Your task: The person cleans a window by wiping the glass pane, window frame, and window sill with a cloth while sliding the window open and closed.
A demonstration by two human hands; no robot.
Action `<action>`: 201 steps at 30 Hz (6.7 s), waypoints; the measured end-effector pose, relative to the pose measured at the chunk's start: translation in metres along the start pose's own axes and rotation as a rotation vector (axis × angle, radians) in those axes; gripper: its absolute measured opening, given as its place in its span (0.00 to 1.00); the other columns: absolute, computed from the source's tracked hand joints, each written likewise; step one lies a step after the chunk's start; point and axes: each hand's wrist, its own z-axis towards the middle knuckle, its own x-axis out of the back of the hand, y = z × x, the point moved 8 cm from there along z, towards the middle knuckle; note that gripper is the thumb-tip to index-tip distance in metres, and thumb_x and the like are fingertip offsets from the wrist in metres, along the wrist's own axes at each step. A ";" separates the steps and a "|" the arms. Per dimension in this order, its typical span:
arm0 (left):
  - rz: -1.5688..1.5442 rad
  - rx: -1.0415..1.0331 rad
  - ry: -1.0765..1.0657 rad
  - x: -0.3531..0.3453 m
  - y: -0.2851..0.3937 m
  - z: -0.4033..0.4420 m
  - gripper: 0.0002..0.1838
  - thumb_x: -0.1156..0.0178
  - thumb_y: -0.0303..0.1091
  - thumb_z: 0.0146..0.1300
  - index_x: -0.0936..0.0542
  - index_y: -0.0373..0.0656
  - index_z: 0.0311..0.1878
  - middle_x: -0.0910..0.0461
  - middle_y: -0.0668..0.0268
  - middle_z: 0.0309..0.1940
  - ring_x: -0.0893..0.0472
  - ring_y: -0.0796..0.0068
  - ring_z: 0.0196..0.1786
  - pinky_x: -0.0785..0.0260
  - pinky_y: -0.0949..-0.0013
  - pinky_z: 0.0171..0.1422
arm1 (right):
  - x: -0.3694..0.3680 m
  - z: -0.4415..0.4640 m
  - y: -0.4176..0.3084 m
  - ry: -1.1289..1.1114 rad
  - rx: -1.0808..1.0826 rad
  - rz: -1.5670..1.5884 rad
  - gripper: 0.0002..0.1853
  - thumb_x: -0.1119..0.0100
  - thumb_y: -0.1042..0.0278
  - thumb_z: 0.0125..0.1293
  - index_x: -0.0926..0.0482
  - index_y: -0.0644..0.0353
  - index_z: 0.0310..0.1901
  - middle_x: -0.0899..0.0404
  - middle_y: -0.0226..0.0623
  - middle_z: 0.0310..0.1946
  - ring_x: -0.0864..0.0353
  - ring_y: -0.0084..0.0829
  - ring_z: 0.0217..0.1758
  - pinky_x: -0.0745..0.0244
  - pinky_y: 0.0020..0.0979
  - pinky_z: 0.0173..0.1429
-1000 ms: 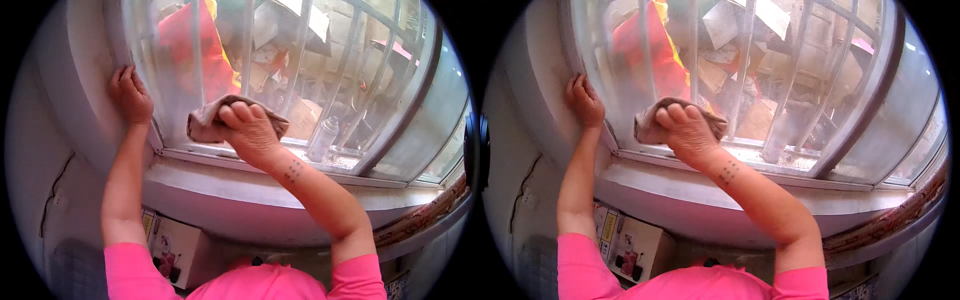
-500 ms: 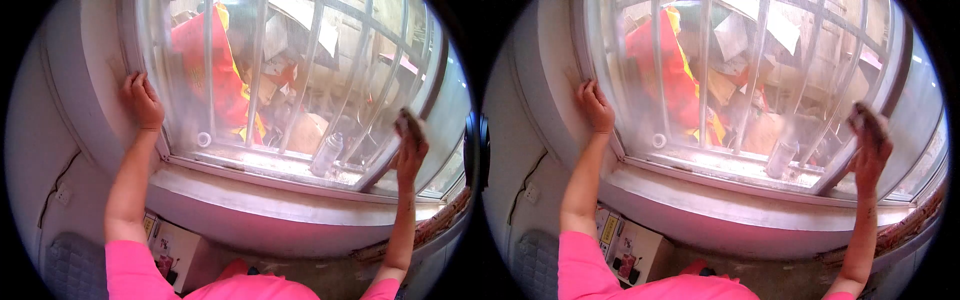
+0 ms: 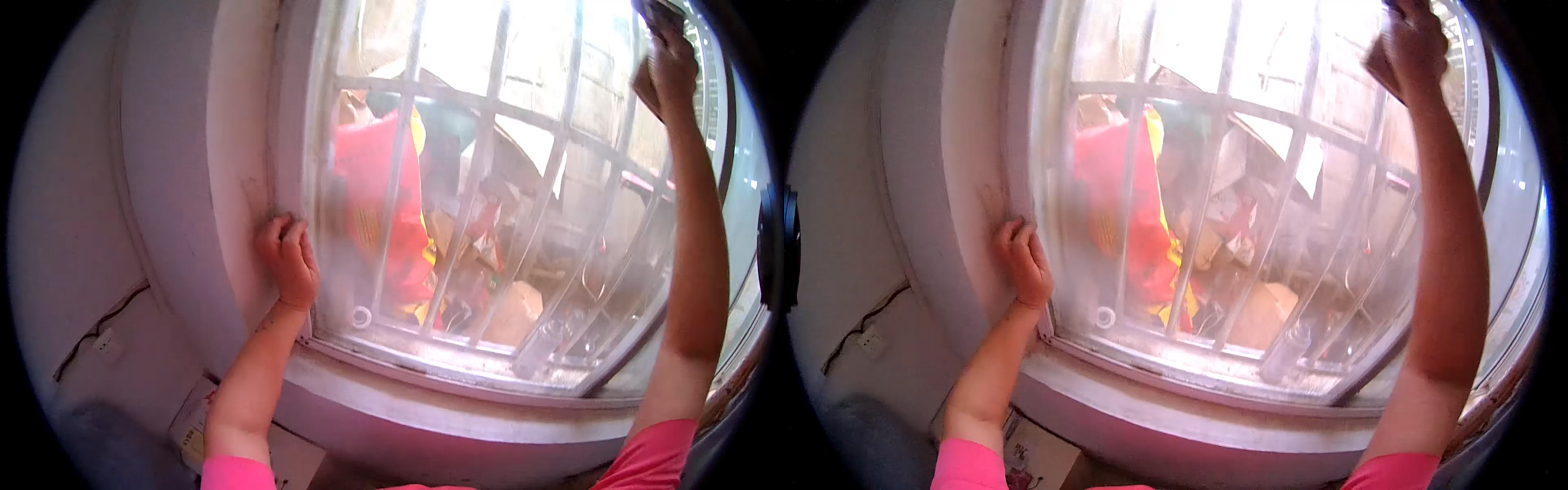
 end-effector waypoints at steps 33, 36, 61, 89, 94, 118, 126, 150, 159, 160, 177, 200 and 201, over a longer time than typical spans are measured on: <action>-0.123 0.011 0.016 0.006 -0.003 -0.002 0.12 0.46 0.28 0.62 0.25 0.43 0.49 0.28 0.57 0.50 0.29 0.53 0.52 0.38 0.51 0.57 | -0.052 0.042 -0.286 -0.422 0.278 -0.167 0.10 0.37 0.72 0.49 0.18 0.64 0.35 0.22 0.44 0.42 0.24 0.44 0.48 0.29 0.38 0.55; -0.174 0.058 -0.035 0.003 -0.007 -0.003 0.11 0.46 0.29 0.63 0.25 0.43 0.48 0.28 0.58 0.50 0.29 0.53 0.53 0.38 0.51 0.58 | 0.006 -0.053 -0.386 -0.830 0.312 0.326 0.05 0.46 0.74 0.53 0.21 0.65 0.28 0.22 0.47 0.38 0.23 0.43 0.44 0.28 0.36 0.50; -0.097 0.019 0.016 0.004 0.000 -0.007 0.13 0.48 0.28 0.61 0.25 0.44 0.49 0.29 0.57 0.50 0.28 0.52 0.51 0.37 0.49 0.56 | -0.067 0.066 -0.289 -0.384 -0.013 0.006 0.16 0.52 0.79 0.54 0.22 0.65 0.45 0.26 0.49 0.49 0.28 0.46 0.49 0.31 0.41 0.56; -0.189 -0.019 -0.067 0.005 -0.002 -0.001 0.12 0.48 0.26 0.62 0.25 0.43 0.49 0.30 0.56 0.51 0.32 0.52 0.54 0.41 0.51 0.60 | -0.113 0.102 -0.268 -0.238 -0.094 0.609 0.19 0.51 0.78 0.58 0.22 0.60 0.52 0.20 0.45 0.45 0.22 0.35 0.49 0.27 0.36 0.55; -0.114 -0.021 0.002 0.007 0.001 -0.002 0.12 0.49 0.27 0.63 0.25 0.43 0.48 0.30 0.56 0.51 0.31 0.53 0.53 0.40 0.51 0.59 | -0.004 0.016 -0.420 -0.543 0.615 0.522 0.23 0.49 0.81 0.51 0.18 0.48 0.48 0.25 0.33 0.49 0.28 0.38 0.53 0.32 0.31 0.61; -0.099 0.000 0.004 0.006 0.000 -0.004 0.13 0.49 0.30 0.61 0.25 0.44 0.49 0.30 0.58 0.50 0.31 0.52 0.54 0.40 0.50 0.59 | 0.044 0.001 -0.273 -0.329 0.182 0.116 0.30 0.45 0.82 0.50 0.27 0.53 0.58 0.31 0.46 0.51 0.34 0.49 0.53 0.36 0.46 0.57; -0.095 -0.043 0.004 0.008 0.002 0.002 0.14 0.49 0.26 0.59 0.26 0.42 0.49 0.29 0.54 0.50 0.31 0.50 0.53 0.40 0.48 0.58 | 0.072 -0.110 -0.395 -0.838 0.155 0.673 0.14 0.53 0.78 0.53 0.24 0.65 0.42 0.27 0.48 0.45 0.31 0.50 0.48 0.36 0.45 0.54; -0.053 -0.105 0.038 0.006 0.005 0.003 0.10 0.54 0.29 0.70 0.27 0.41 0.51 0.27 0.53 0.50 0.27 0.51 0.51 0.37 0.52 0.55 | 0.249 -0.221 -0.148 -0.206 -0.345 0.245 0.24 0.53 0.84 0.51 0.23 0.65 0.53 0.34 0.44 0.53 0.35 0.42 0.57 0.37 0.37 0.60; 0.029 -0.137 -0.023 0.008 0.010 0.007 0.10 0.52 0.25 0.68 0.28 0.39 0.51 0.26 0.51 0.49 0.25 0.49 0.49 0.34 0.52 0.52 | 0.253 -0.231 -0.129 -0.391 -0.283 0.078 0.24 0.50 0.82 0.54 0.24 0.60 0.55 0.33 0.49 0.51 0.36 0.50 0.55 0.40 0.42 0.61; 0.015 -0.138 -0.040 0.006 0.007 0.007 0.10 0.52 0.25 0.68 0.28 0.39 0.51 0.26 0.51 0.49 0.25 0.49 0.49 0.34 0.52 0.51 | 0.260 -0.227 -0.112 -0.317 -0.311 0.042 0.24 0.50 0.81 0.55 0.25 0.61 0.56 0.34 0.51 0.51 0.36 0.50 0.55 0.40 0.43 0.62; 0.033 -0.165 -0.024 0.006 0.008 0.007 0.10 0.53 0.26 0.70 0.28 0.36 0.51 0.26 0.49 0.48 0.25 0.49 0.48 0.32 0.54 0.52 | 0.316 -0.405 -0.044 -0.468 -1.172 0.291 0.26 0.47 0.81 0.56 0.32 0.60 0.59 0.31 0.43 0.52 0.31 0.39 0.57 0.37 0.34 0.63; 0.132 -0.211 -0.078 0.025 0.045 0.026 0.08 0.51 0.34 0.68 0.29 0.40 0.43 0.27 0.55 0.42 0.26 0.51 0.43 0.34 0.51 0.46 | 0.261 -0.249 0.014 -0.159 -0.497 -0.039 0.21 0.48 0.83 0.54 0.25 0.62 0.52 0.29 0.50 0.46 0.31 0.49 0.50 0.34 0.43 0.55; 0.126 -0.209 -0.077 0.025 0.043 0.025 0.08 0.51 0.34 0.69 0.28 0.40 0.43 0.27 0.55 0.41 0.26 0.52 0.42 0.34 0.52 0.45 | 0.250 -0.233 0.008 -0.085 -0.496 0.021 0.19 0.48 0.83 0.53 0.24 0.63 0.50 0.29 0.50 0.45 0.31 0.49 0.49 0.34 0.44 0.55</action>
